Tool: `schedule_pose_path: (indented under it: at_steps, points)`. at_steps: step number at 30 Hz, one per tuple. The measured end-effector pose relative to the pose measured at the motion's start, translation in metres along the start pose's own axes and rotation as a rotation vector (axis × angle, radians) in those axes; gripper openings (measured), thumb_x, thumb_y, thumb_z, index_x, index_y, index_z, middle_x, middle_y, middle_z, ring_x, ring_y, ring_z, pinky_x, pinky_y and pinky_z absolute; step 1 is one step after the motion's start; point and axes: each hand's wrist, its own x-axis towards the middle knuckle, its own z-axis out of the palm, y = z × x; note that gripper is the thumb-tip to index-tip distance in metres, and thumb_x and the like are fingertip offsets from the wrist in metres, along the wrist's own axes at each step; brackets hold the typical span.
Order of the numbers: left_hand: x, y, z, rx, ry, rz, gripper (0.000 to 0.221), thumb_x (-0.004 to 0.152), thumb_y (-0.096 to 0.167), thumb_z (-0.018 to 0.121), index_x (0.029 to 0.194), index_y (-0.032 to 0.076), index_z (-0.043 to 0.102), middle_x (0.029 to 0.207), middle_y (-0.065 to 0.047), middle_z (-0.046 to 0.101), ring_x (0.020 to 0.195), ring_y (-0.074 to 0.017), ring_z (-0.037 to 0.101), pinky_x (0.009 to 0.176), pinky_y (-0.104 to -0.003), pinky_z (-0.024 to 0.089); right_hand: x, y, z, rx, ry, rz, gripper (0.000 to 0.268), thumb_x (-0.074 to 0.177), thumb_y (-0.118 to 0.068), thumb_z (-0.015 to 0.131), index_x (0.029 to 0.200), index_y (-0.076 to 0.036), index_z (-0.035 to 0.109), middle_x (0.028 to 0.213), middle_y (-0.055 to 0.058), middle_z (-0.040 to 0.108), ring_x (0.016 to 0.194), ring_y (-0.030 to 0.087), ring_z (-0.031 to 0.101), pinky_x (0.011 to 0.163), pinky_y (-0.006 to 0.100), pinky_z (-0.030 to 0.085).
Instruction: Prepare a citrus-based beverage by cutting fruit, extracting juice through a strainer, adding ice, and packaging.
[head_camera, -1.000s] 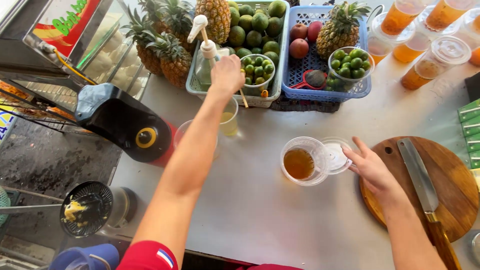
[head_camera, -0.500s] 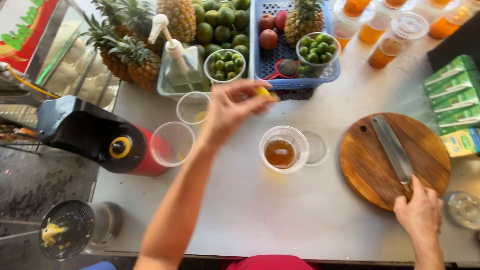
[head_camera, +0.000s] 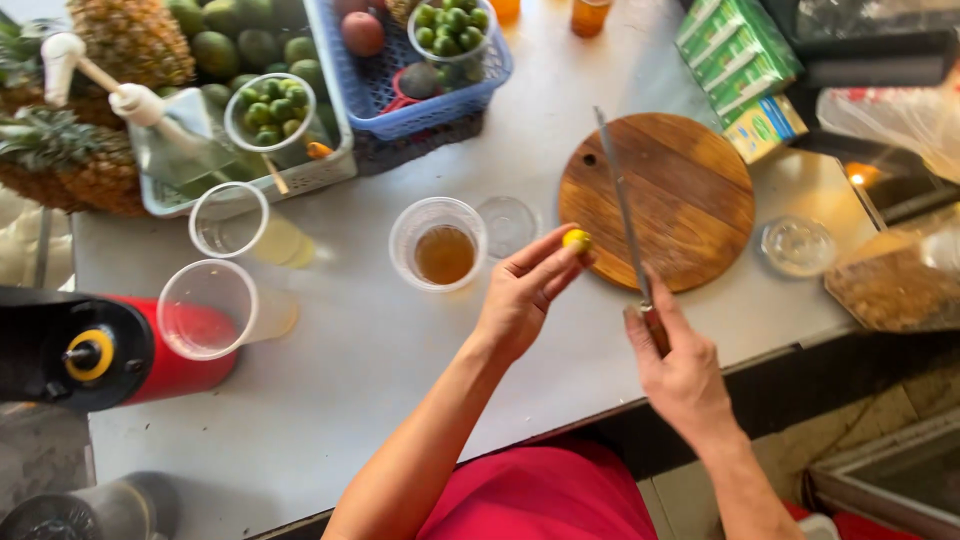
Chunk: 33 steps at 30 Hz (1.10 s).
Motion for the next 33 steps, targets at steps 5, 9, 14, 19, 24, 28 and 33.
schedule_pose_path:
  at_steps: [5, 9, 14, 19, 24, 28, 33]
  points:
    - [0.012, -0.018, -0.016, -0.009, 0.062, 0.02, 0.042, 0.095, 0.007, 0.072, 0.134, -0.006, 0.063, 0.124, -0.015, 0.071, 0.114, -0.0238, 0.07, 0.105, -0.036, 0.055, -0.037, 0.006, -0.004, -0.147, 0.091, -0.238, 0.047, 0.105, -0.031, 0.054, 0.149, -0.015, 0.054, 0.102, 0.018, 0.073, 0.082, 0.034, 0.074, 0.072, 0.04, 0.057]
    - [0.015, -0.029, -0.025, -0.074, 0.041, 0.071, 0.043, 0.096, 0.005, 0.071, 0.136, -0.007, 0.06, 0.126, -0.015, 0.07, 0.115, -0.0222, 0.068, 0.107, -0.035, 0.055, -0.045, 0.004, -0.005, -0.193, 0.049, -0.197, 0.046, 0.102, -0.036, 0.053, 0.143, -0.016, 0.06, 0.109, 0.017, 0.076, 0.085, 0.033, 0.076, 0.07, 0.04, 0.059]
    - [0.015, -0.03, -0.024, -0.107, 0.078, 0.085, 0.043, 0.096, 0.005, 0.07, 0.136, -0.007, 0.06, 0.126, -0.014, 0.07, 0.115, -0.0204, 0.068, 0.108, -0.033, 0.053, -0.047, 0.002, -0.009, -0.169, -0.01, -0.167, 0.048, 0.101, -0.038, 0.052, 0.144, -0.016, 0.059, 0.1, 0.015, 0.078, 0.079, 0.029, 0.077, 0.067, 0.039, 0.059]
    - [0.018, -0.031, -0.03, -0.122, 0.086, 0.109, 0.041, 0.096, 0.006, 0.071, 0.134, -0.007, 0.061, 0.125, -0.013, 0.07, 0.115, -0.0194, 0.068, 0.108, -0.031, 0.053, -0.046, 0.0, -0.012, -0.123, -0.056, -0.138, 0.049, 0.101, -0.039, 0.051, 0.144, -0.016, 0.059, 0.088, 0.015, 0.078, 0.073, 0.025, 0.078, 0.064, 0.037, 0.058]
    - [0.019, -0.026, -0.03, -0.082, 0.052, 0.125, 0.036, 0.097, 0.005, 0.071, 0.13, -0.007, 0.064, 0.122, -0.014, 0.072, 0.113, -0.0195, 0.069, 0.105, -0.032, 0.054, -0.047, -0.001, -0.015, -0.099, -0.085, -0.1, 0.049, 0.1, -0.039, 0.051, 0.143, -0.016, 0.06, 0.08, 0.014, 0.077, 0.064, 0.021, 0.076, 0.061, 0.035, 0.058]
    - [0.018, -0.025, -0.029, -0.043, 0.026, 0.138, 0.035, 0.097, 0.006, 0.071, 0.129, -0.007, 0.065, 0.121, -0.015, 0.072, 0.113, -0.02, 0.069, 0.105, -0.033, 0.054, -0.043, -0.005, -0.018, -0.096, -0.092, -0.077, 0.049, 0.1, -0.039, 0.051, 0.143, -0.016, 0.059, 0.078, 0.014, 0.076, 0.062, 0.021, 0.075, 0.06, 0.035, 0.058]
    - [0.019, -0.024, -0.03, 0.015, -0.004, 0.161, 0.035, 0.097, 0.005, 0.071, 0.129, -0.007, 0.066, 0.121, -0.015, 0.073, 0.113, -0.0206, 0.07, 0.106, -0.035, 0.055, -0.043, -0.005, -0.018, -0.09, -0.085, -0.111, 0.049, 0.1, -0.037, 0.051, 0.144, -0.015, 0.059, 0.08, 0.014, 0.075, 0.063, 0.023, 0.074, 0.061, 0.035, 0.057]
